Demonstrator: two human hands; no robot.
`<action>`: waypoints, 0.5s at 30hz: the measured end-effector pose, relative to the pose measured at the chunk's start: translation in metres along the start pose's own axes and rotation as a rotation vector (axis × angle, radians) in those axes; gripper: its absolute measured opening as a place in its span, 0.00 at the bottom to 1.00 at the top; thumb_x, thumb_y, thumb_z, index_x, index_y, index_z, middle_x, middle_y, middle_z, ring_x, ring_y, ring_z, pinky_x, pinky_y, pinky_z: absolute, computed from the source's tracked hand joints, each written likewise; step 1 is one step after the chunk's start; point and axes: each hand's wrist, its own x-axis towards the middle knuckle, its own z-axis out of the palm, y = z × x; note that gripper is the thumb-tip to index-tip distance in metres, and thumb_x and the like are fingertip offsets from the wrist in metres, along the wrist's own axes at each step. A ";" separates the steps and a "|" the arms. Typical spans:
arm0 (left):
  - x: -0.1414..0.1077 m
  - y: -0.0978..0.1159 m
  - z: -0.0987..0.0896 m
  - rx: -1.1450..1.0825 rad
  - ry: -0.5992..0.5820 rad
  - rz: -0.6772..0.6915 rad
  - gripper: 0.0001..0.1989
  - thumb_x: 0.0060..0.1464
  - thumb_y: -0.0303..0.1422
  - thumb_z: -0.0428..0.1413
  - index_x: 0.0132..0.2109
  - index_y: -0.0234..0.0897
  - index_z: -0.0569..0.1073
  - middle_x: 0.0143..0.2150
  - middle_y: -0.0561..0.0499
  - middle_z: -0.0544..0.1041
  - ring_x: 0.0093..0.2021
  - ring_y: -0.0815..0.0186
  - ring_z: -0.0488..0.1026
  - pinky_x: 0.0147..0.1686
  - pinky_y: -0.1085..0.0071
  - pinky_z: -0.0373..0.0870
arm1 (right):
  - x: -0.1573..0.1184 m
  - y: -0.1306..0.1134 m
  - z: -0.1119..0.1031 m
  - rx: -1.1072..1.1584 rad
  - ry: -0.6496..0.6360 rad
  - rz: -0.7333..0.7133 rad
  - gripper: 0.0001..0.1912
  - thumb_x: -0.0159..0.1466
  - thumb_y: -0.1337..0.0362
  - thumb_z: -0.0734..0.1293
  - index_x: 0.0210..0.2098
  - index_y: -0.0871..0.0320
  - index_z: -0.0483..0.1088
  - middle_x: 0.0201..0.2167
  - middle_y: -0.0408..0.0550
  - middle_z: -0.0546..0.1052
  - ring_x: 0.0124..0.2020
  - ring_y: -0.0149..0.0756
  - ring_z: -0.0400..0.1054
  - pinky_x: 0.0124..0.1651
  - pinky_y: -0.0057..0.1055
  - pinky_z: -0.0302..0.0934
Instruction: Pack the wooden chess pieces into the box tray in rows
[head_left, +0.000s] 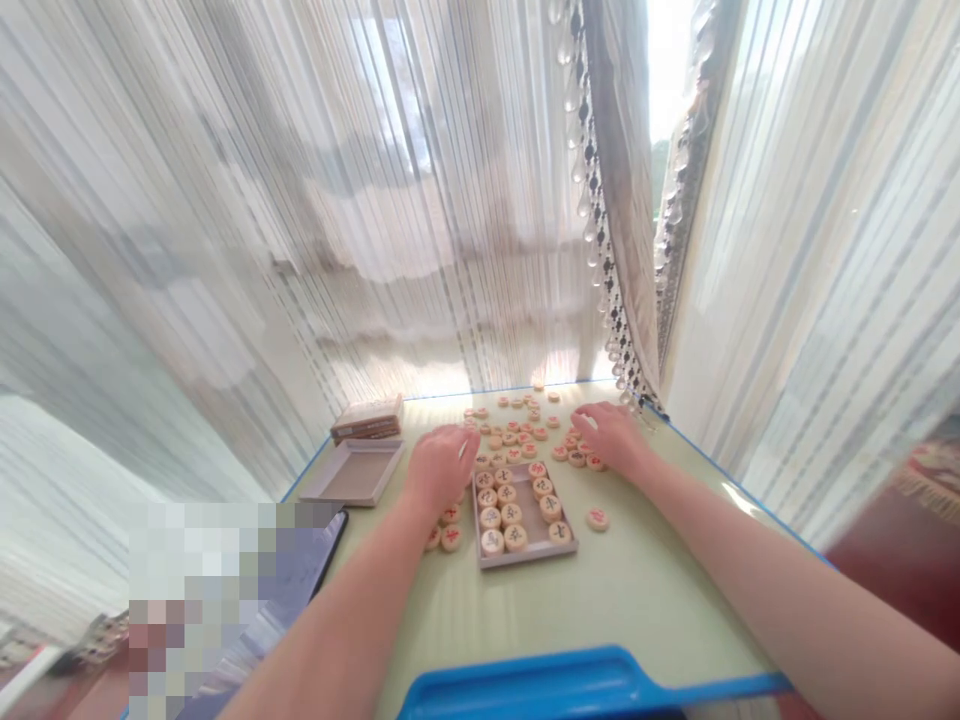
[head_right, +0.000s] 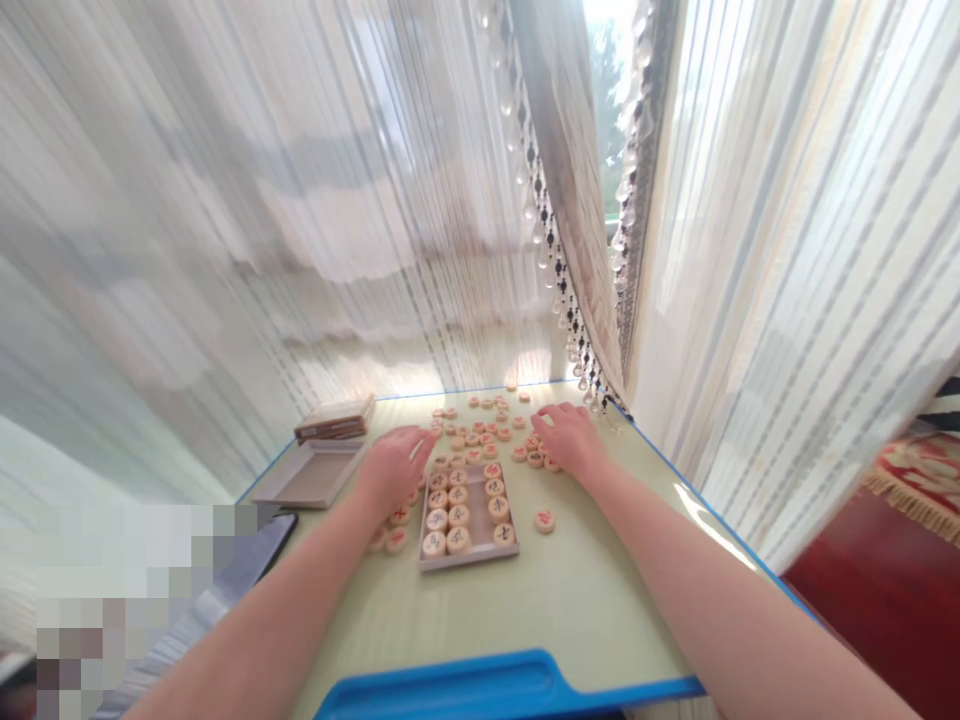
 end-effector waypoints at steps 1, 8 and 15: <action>-0.002 -0.002 0.000 0.043 -0.022 0.000 0.21 0.59 0.40 0.36 0.33 0.37 0.71 0.34 0.47 0.75 0.38 0.63 0.69 0.41 0.67 0.63 | 0.000 -0.002 -0.001 -0.006 -0.006 0.009 0.19 0.63 0.55 0.52 0.43 0.56 0.69 0.43 0.51 0.71 0.46 0.40 0.61 0.51 0.36 0.49; -0.004 -0.010 0.004 -0.095 -0.124 -0.166 0.32 0.57 0.48 0.28 0.31 0.37 0.72 0.33 0.45 0.76 0.37 0.60 0.71 0.38 0.65 0.63 | 0.005 0.015 -0.004 -0.004 -0.104 0.074 0.20 0.62 0.55 0.54 0.43 0.58 0.69 0.43 0.53 0.71 0.45 0.39 0.63 0.50 0.33 0.51; 0.001 -0.022 0.020 -0.599 -0.069 -0.485 0.41 0.53 0.52 0.21 0.37 0.33 0.73 0.36 0.44 0.77 0.38 0.62 0.72 0.40 0.66 0.66 | 0.008 0.021 -0.003 -0.105 -0.233 0.042 0.25 0.61 0.48 0.53 0.48 0.56 0.66 0.44 0.54 0.71 0.47 0.44 0.63 0.50 0.39 0.51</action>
